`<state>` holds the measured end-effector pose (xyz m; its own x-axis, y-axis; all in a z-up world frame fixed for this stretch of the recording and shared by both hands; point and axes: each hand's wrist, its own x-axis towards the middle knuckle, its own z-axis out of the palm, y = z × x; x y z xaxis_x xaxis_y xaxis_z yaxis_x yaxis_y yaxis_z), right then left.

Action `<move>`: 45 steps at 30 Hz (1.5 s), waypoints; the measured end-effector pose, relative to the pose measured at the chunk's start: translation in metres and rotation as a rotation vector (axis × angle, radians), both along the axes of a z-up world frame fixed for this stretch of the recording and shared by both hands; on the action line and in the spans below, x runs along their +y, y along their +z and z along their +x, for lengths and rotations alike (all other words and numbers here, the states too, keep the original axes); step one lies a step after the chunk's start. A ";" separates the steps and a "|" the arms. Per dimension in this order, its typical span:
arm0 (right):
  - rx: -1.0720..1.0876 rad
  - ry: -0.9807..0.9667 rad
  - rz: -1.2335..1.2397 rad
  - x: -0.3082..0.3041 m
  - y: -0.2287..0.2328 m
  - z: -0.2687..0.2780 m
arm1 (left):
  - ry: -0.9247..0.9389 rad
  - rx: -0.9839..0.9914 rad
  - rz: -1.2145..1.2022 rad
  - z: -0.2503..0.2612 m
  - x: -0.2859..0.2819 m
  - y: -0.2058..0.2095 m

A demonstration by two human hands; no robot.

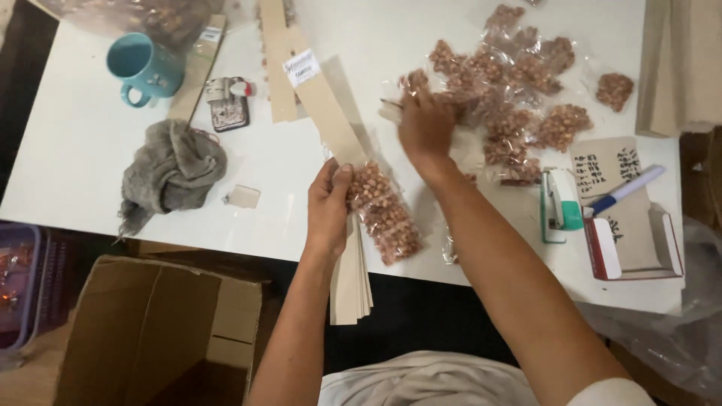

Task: Attaching cardboard labels to plastic bags of nuts using a manual stapler for retail packaging.

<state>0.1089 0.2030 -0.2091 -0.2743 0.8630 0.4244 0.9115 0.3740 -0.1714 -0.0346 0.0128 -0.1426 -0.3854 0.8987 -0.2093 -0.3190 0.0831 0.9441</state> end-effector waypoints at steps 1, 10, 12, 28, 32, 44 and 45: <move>-0.030 -0.013 0.118 0.002 -0.008 0.006 | -0.005 -0.044 -0.079 0.000 -0.002 0.012; 0.797 0.338 -0.507 -0.064 0.138 0.040 | -0.076 -0.248 -0.202 0.016 0.001 0.068; 0.634 0.462 -0.548 -0.069 0.146 0.041 | -0.108 -0.293 -0.205 0.023 0.003 0.082; 1.558 0.139 -0.727 -0.107 0.206 -0.018 | -0.292 0.441 0.108 0.019 -0.006 0.070; 1.556 0.197 -0.748 -0.104 0.181 -0.012 | -0.358 0.494 0.194 0.026 -0.006 0.053; 0.038 -0.041 0.171 -0.042 0.038 0.122 | -0.012 -0.155 -0.098 0.034 0.005 0.041; 0.037 -0.036 0.167 -0.044 0.046 0.121 | -0.007 -0.157 -0.102 0.038 0.002 0.055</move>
<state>0.2303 0.1588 -0.1635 -0.2258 0.7888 0.5717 0.9192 0.3669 -0.1431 0.0034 0.0145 -0.0872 -0.3345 0.8724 -0.3565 -0.4609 0.1785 0.8693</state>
